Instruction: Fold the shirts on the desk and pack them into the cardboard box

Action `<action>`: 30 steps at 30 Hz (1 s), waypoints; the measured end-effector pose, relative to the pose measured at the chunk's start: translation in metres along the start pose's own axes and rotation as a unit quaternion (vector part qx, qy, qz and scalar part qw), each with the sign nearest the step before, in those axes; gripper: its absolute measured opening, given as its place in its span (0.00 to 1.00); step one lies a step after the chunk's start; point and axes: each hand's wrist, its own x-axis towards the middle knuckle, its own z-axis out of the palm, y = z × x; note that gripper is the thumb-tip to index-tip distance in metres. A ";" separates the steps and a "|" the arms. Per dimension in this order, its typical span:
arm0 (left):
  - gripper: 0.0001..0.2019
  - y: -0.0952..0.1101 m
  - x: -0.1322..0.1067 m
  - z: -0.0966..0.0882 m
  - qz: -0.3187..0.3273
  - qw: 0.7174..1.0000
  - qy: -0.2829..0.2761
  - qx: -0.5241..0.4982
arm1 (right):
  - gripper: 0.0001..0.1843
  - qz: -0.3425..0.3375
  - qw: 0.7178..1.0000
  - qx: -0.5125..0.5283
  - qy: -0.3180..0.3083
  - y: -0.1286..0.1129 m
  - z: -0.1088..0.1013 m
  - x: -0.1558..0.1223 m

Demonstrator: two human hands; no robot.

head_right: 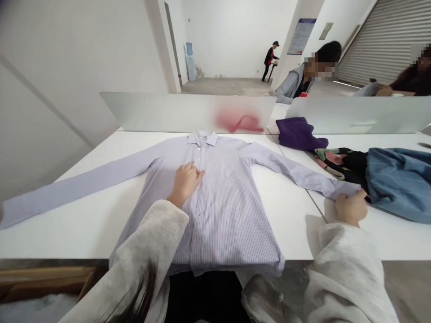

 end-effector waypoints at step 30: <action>0.08 -0.030 0.000 0.063 -0.076 0.987 0.002 -0.139 | 0.38 0.016 1.000 -0.019 0.018 0.007 0.008 0.010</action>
